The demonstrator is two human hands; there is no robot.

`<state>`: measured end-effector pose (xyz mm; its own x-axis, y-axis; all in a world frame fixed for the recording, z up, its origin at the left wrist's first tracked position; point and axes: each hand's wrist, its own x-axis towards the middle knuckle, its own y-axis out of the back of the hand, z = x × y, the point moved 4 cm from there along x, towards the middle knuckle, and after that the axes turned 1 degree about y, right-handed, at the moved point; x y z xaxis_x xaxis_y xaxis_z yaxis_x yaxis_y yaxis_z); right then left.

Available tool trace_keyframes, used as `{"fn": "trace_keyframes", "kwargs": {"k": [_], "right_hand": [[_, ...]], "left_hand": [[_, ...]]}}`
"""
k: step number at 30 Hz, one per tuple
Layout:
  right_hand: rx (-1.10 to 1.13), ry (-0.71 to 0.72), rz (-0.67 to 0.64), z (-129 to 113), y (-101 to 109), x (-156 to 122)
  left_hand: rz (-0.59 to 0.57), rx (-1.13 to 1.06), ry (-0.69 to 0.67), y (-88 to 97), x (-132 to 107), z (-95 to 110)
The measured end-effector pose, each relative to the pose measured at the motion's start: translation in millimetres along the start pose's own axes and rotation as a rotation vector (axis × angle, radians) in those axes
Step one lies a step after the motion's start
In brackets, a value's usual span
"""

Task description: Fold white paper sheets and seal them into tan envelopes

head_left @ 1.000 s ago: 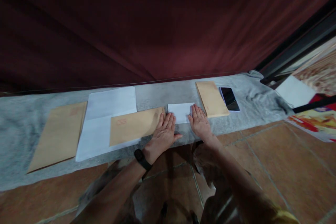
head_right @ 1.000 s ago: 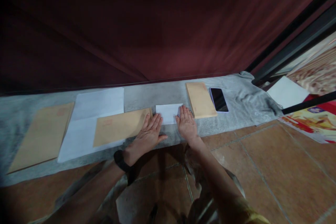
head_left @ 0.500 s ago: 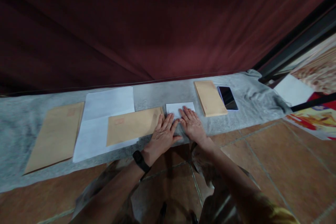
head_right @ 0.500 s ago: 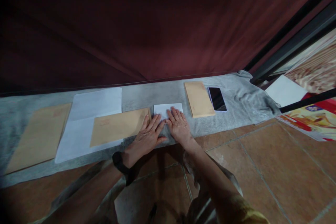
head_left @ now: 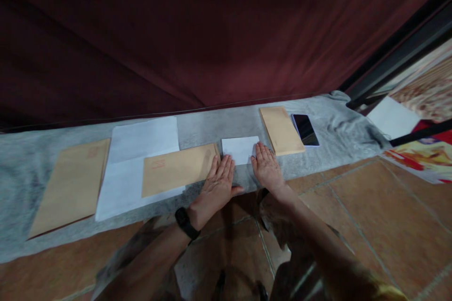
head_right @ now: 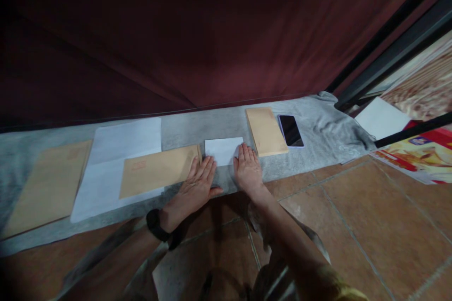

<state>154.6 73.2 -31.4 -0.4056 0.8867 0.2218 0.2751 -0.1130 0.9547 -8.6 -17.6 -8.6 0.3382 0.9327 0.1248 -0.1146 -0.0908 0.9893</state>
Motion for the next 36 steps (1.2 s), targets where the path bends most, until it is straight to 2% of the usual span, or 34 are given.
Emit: {"fn": "trace_keyframes", "kwargs": {"k": [2,8,11,20,27,30,32,36], "right_hand": [[0.011,0.009,-0.005,-3.9,3.1,4.5],[0.179,0.278,-0.119,-32.1,3.5,24.3],[0.207,0.344,-0.186,-42.1,-1.9,32.1],[0.064,0.282,-0.170,-47.5,-15.8,48.6],[0.039,0.197,-0.144,-31.7,-15.5,47.2],[0.035,0.151,-0.146,-21.1,-15.4,43.9],[0.033,0.134,-0.154,-16.2,-15.4,41.5],[0.034,0.130,-0.174,-12.6,-14.0,38.2]], "left_hand": [[0.007,-0.005,0.012,0.7,1.6,0.9],[0.005,0.017,0.018,4.1,5.9,4.1],[-0.006,0.020,0.024,4.5,6.6,3.5],[0.038,0.018,0.029,-2.9,3.9,2.0],[-0.002,0.022,0.017,-4.4,1.4,-0.8],[-0.017,-0.027,0.011,5.1,-0.6,-11.6],[-0.027,-0.062,0.041,14.9,-1.6,-26.2],[-0.124,-0.122,0.260,28.1,-5.0,-70.2]]}}
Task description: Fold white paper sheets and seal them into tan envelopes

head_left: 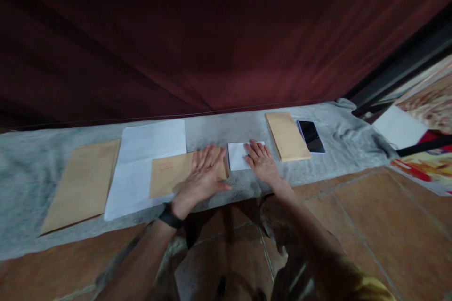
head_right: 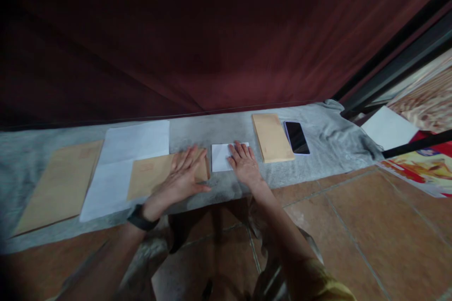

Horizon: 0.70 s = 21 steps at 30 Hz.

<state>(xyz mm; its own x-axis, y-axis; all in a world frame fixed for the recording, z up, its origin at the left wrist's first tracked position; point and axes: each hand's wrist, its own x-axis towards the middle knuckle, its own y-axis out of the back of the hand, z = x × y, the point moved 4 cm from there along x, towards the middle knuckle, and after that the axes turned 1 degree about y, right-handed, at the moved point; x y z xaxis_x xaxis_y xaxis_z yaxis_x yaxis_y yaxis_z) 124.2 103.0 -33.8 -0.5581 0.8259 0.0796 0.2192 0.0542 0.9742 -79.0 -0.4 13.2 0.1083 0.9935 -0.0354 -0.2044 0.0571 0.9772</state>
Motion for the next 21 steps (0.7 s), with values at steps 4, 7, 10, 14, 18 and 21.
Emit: {"fn": "trace_keyframes", "kwargs": {"k": [4,7,10,14,18,21], "right_hand": [[0.008,-0.001,-0.016,-0.7,3.3,0.1],[0.019,-0.002,-0.026,-1.9,6.1,0.7],[0.031,0.006,-0.026,-3.4,8.2,0.1],[0.058,0.005,-0.002,-4.4,10.4,-0.1],[0.198,0.008,0.080,-10.4,17.8,4.0],[0.461,0.022,0.129,-23.7,23.7,6.7]], "left_hand": [[-0.183,-0.037,0.169,1.9,1.5,-31.5],[-0.241,-0.042,0.169,0.7,1.4,-38.0],[-0.193,-0.019,0.145,2.0,2.5,-38.8],[-0.158,-0.016,0.126,4.1,3.7,-38.7],[-0.119,-0.017,0.098,7.9,3.1,-36.3],[-0.099,-0.015,0.096,8.4,1.4,-34.6]]}}
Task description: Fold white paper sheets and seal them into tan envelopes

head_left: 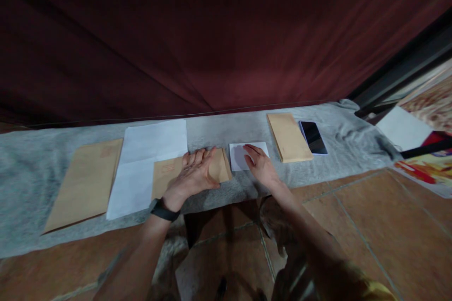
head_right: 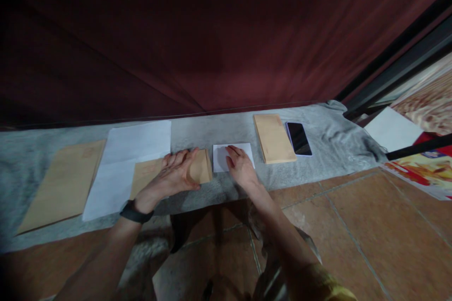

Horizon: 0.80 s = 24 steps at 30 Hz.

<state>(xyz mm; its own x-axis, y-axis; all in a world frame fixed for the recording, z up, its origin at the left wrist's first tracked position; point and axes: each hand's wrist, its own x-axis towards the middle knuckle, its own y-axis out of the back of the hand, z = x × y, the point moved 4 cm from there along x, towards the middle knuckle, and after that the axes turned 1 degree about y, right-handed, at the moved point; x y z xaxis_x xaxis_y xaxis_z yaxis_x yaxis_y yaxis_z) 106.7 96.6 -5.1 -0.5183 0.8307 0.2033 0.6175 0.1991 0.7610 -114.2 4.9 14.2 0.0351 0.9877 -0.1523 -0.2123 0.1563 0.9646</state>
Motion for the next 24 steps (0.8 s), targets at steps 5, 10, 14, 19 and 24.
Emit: {"fn": "trace_keyframes", "kwargs": {"k": [5,10,14,19,24], "right_hand": [[0.446,-0.064,-0.067,-21.2,-18.9,-1.4],[0.599,-0.215,-0.141,-17.1,-38.1,-2.3],[0.670,-0.325,-0.192,-9.8,-47.4,-2.3],[0.744,-0.349,-0.289,-12.8,-51.5,-4.1],[0.812,-0.384,-0.417,-19.4,-53.6,-9.5]], "left_hand": [[0.075,-0.008,-0.010,0.3,-1.5,3.6],[0.118,-0.028,-0.003,5.3,-1.6,9.2],[0.119,-0.037,-0.006,4.8,-1.6,9.6],[0.094,-0.037,-0.026,1.4,-0.6,6.8],[0.107,-0.022,-0.052,4.4,-1.2,9.4]]}}
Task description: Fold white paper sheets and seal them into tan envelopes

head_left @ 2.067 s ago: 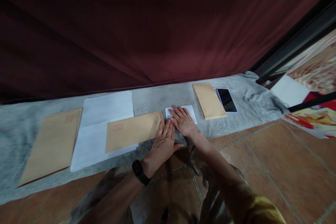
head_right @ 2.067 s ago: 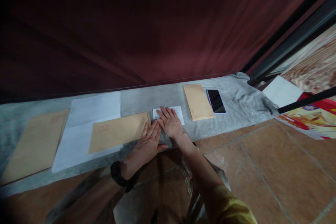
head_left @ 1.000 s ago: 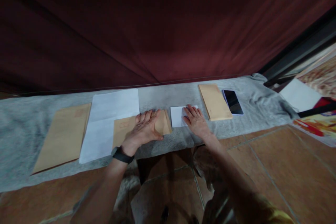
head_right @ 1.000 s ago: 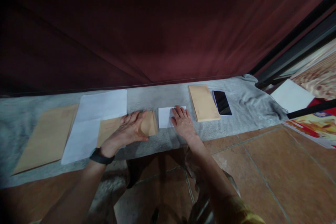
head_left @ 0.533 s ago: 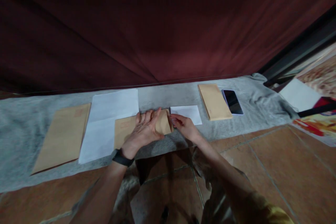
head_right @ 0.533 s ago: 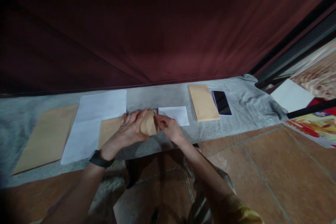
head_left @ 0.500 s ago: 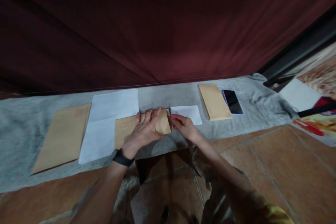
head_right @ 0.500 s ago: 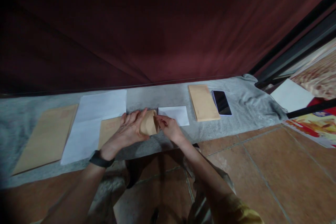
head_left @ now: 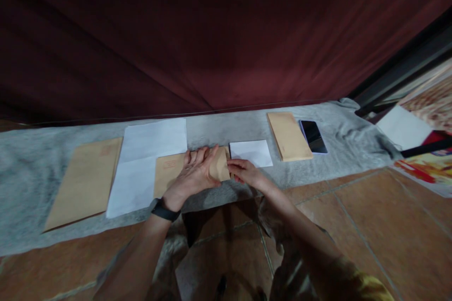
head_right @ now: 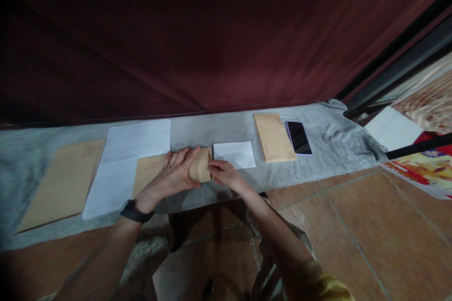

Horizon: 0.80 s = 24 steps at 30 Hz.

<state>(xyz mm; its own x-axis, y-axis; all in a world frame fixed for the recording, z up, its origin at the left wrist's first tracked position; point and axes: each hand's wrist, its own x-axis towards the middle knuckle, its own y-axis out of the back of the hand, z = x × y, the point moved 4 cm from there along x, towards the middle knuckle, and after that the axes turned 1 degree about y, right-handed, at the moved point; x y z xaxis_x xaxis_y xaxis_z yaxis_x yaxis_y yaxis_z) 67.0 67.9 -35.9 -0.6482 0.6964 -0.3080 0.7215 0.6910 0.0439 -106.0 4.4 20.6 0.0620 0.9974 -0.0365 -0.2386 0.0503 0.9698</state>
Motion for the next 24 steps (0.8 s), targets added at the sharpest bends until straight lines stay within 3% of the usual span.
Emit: {"fn": "trace_keyframes", "kwargs": {"k": [9,14,20,24], "right_hand": [[0.050,-0.061,-0.008,3.6,-9.2,-1.3],[0.063,-0.079,0.010,0.7,-11.3,-2.5],[0.189,-0.128,-0.154,-1.6,-17.7,-9.5],[0.268,-0.187,-0.162,-0.7,-21.2,-11.8]], "left_hand": [[-0.102,-0.003,-0.009,-13.0,0.1,-8.5],[-0.039,-0.016,-0.050,-7.7,-1.4,-4.6],[0.017,0.022,-0.108,-1.2,-5.2,2.1],[0.039,0.060,-0.132,1.9,-6.6,3.6]]}}
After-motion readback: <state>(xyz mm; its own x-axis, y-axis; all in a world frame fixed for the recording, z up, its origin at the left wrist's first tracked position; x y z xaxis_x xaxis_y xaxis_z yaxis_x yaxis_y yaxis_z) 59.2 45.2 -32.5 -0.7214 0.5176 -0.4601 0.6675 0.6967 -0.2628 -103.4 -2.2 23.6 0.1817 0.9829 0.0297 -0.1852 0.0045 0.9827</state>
